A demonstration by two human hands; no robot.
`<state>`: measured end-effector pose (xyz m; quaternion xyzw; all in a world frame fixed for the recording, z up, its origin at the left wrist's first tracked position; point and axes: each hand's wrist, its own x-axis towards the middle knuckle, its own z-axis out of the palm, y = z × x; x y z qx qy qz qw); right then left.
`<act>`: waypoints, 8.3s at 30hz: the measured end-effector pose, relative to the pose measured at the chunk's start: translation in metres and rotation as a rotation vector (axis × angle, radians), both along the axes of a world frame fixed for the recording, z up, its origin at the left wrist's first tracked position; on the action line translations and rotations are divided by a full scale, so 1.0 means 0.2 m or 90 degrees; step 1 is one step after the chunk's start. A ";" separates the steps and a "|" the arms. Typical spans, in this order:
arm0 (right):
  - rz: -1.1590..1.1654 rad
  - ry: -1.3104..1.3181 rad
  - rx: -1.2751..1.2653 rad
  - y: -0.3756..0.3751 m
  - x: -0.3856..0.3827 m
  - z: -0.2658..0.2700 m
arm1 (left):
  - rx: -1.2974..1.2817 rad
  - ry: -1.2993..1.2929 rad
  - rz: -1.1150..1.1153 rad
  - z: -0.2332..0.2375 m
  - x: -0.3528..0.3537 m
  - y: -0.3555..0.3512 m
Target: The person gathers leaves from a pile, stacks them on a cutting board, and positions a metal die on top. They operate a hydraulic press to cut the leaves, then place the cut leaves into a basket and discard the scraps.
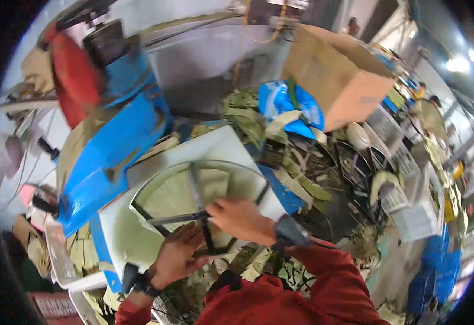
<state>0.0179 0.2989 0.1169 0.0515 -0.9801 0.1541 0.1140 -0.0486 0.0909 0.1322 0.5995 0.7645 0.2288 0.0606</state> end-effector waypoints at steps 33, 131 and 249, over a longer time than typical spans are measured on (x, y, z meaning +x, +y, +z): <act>-0.047 -0.382 -0.861 0.01 0.75 -0.67 | -0.230 -0.105 0.468 -0.47 0.22 -0.06; 0.614 -1.288 -0.336 -3.95 0.96 -1.14 | 1.684 -0.333 1.197 -1.20 2.03 -1.65; 1.090 -0.965 -0.318 -1.96 2.13 0.22 | -0.129 0.031 2.560 -0.38 5.29 0.63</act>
